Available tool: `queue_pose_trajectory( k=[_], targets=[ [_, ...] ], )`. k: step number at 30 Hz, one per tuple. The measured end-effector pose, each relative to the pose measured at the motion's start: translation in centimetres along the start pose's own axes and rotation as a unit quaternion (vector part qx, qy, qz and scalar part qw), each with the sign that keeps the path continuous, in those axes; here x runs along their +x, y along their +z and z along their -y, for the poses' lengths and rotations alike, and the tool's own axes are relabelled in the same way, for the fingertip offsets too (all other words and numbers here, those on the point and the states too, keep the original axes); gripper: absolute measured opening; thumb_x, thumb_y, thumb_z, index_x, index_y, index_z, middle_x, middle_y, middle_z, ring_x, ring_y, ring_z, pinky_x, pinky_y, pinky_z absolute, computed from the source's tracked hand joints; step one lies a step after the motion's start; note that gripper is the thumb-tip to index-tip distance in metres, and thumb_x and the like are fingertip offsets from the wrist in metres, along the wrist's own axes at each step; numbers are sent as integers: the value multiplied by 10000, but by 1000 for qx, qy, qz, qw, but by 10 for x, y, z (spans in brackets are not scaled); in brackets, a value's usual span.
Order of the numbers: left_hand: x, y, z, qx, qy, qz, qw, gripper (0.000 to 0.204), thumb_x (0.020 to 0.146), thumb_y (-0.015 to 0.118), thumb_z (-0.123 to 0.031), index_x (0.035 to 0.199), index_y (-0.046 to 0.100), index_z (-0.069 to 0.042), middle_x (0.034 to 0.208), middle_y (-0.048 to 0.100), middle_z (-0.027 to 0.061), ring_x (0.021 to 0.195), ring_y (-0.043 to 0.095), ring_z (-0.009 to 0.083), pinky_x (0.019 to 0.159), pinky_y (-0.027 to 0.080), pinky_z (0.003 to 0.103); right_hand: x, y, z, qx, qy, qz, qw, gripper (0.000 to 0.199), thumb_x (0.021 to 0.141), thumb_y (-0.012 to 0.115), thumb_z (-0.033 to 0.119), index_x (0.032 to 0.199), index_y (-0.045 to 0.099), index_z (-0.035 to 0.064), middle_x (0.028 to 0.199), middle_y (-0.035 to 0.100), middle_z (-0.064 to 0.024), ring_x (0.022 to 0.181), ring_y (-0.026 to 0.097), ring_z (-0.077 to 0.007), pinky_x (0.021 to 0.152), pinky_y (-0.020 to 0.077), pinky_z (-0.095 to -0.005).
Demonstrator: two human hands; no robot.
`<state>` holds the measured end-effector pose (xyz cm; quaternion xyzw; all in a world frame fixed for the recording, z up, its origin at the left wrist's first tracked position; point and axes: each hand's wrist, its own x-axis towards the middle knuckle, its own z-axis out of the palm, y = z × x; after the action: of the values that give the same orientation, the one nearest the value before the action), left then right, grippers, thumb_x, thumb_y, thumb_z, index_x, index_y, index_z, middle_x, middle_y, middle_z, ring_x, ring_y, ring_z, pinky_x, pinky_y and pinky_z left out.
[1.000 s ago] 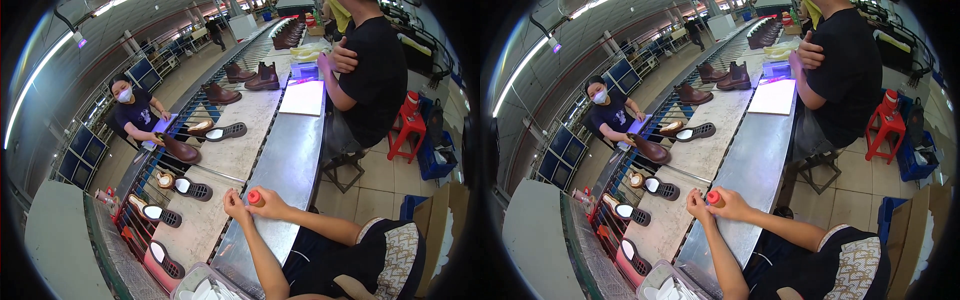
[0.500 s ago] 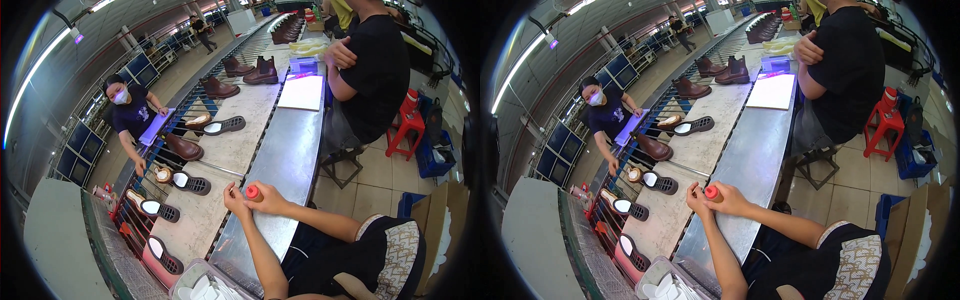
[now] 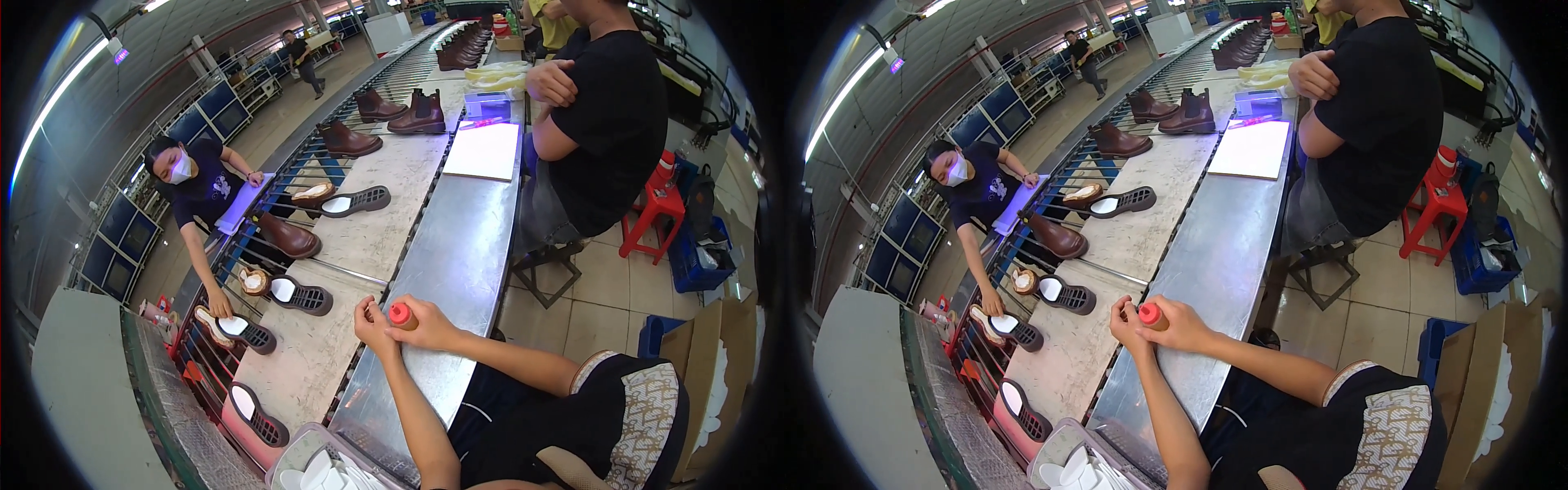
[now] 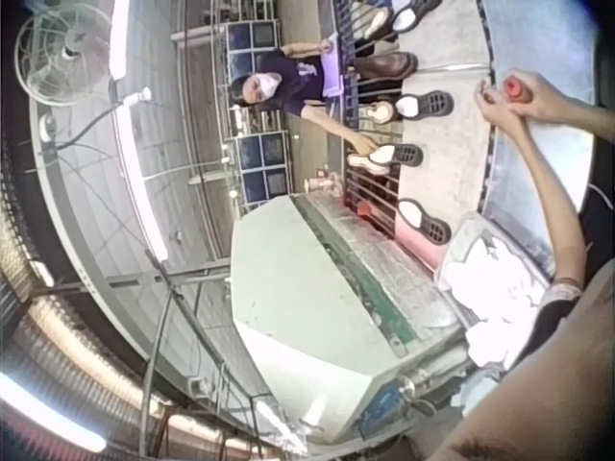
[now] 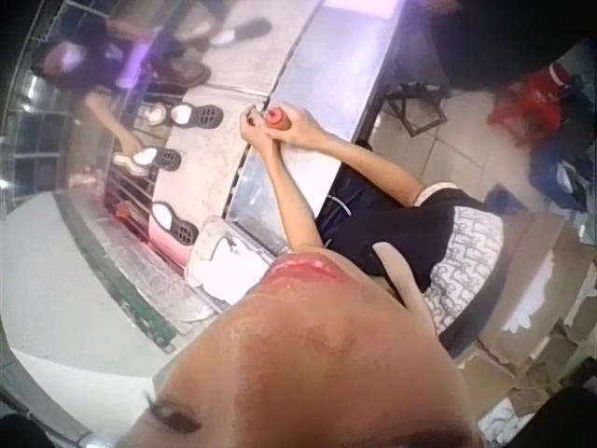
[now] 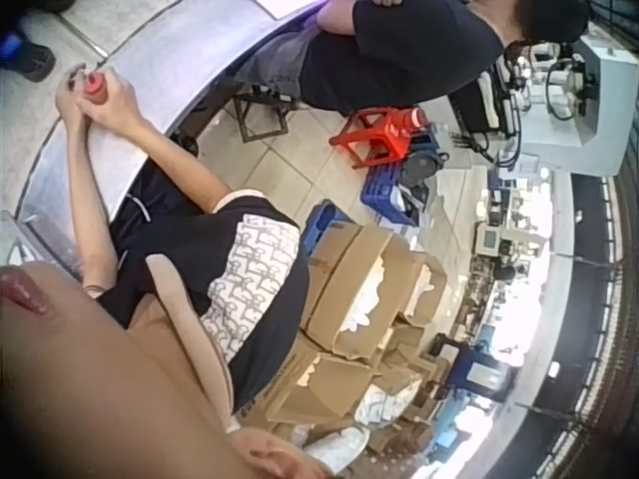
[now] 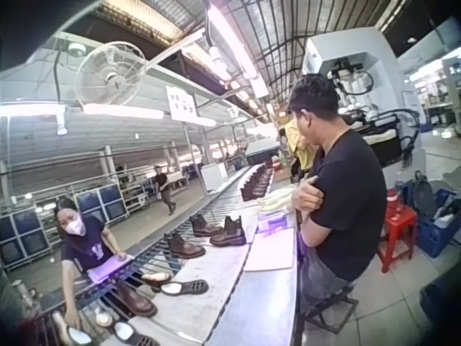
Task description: Applying glue and white lining material to rubber shoe soles on a manufacturing line.
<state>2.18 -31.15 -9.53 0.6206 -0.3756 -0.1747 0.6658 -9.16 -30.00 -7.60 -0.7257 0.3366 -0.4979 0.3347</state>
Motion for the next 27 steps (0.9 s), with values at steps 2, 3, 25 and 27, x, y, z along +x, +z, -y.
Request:
queue_pose_trajectory(
  k=[2,3,25,27],
  targets=[
    [1,-1,1,7,-5,4,1000,176,840,522,-91,925,633,16,812,627,84,692,553,150,641,449,276,0,0,0,5,-2,1,1000,477,719,732,348,1010,522,34,885,615,-161,813,613,-313,717,487,-358],
    [1,-1,2,16,-10,6,1000,174,838,525,-85,930,632,16,836,640,90,709,574,157,654,460,276,0,0,0,2,-2,-1,1000,477,719,732,348,1010,522,34,885,615,-161,813,613,-313,717,487,-358],
    [0,-4,0,5,-13,28,1000,181,840,528,-94,933,627,26,856,643,107,730,582,179,674,464,288,-3,4,2,2,-6,1,1000,475,727,723,353,1025,523,42,892,614,-165,815,610,-321,712,484,-362],
    [1,-5,5,11,0,20,1000,185,839,523,-103,921,630,25,824,636,106,710,574,176,659,461,287,-3,5,2,-2,-7,-1,1000,476,728,721,355,1027,522,42,894,614,-165,816,609,-320,714,483,-364]
  ],
)
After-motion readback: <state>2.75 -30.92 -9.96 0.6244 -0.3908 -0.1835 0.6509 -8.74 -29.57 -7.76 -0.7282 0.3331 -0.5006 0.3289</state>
